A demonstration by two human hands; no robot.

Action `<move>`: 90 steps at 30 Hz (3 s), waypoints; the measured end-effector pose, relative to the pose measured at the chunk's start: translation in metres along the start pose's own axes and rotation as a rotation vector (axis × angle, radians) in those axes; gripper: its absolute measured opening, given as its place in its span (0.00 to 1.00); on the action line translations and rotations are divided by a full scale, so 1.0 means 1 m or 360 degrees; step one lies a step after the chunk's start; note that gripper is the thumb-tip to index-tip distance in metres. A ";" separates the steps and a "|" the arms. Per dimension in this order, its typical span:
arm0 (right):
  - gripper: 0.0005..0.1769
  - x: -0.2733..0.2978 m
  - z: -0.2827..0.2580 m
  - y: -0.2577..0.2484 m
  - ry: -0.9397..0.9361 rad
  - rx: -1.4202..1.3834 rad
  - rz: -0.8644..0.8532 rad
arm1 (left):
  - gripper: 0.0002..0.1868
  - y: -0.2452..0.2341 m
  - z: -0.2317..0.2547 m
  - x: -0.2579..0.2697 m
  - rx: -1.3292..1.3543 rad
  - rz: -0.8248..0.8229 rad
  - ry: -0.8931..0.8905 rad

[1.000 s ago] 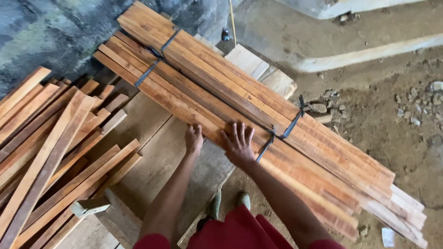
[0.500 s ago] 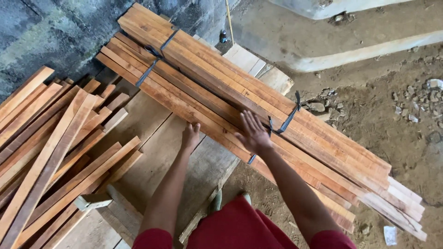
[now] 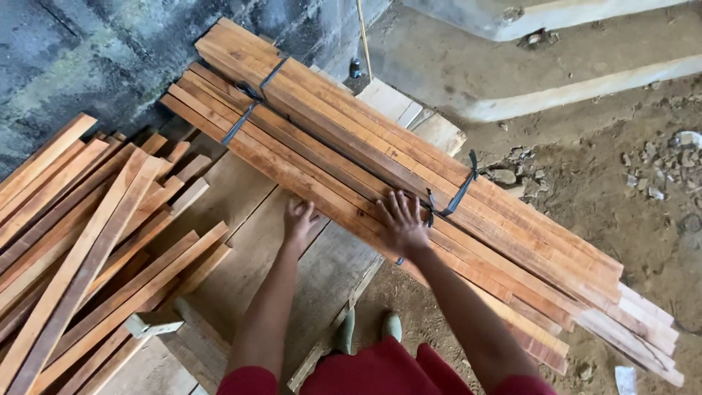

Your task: Bundling thin wood strips using straps and organizing them on a workbench.

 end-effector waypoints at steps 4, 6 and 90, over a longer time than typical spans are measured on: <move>0.76 0.002 -0.042 0.016 0.0112 0.0477 -0.0486 | 0.52 -0.019 0.034 0.006 0.0384 0.0205 -0.0034; 0.82 0.002 -0.051 0.033 0.0091 0.0452 -0.0652 | 0.52 -0.016 0.046 -0.008 0.0419 0.0210 -0.0016; 0.58 -0.003 -0.029 -0.016 -0.0368 -0.0113 -0.0141 | 0.44 0.084 -0.010 0.072 -0.1075 -0.0492 -0.0139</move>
Point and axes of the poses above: each hand's wrist, its own x-axis away from the middle knuckle, its own y-axis out of the palm, z = x × y, the point moved 10 cm from there along -x, towards the middle knuckle, and after that the axes turned 13 degrees about y, right-handed, at the moved point
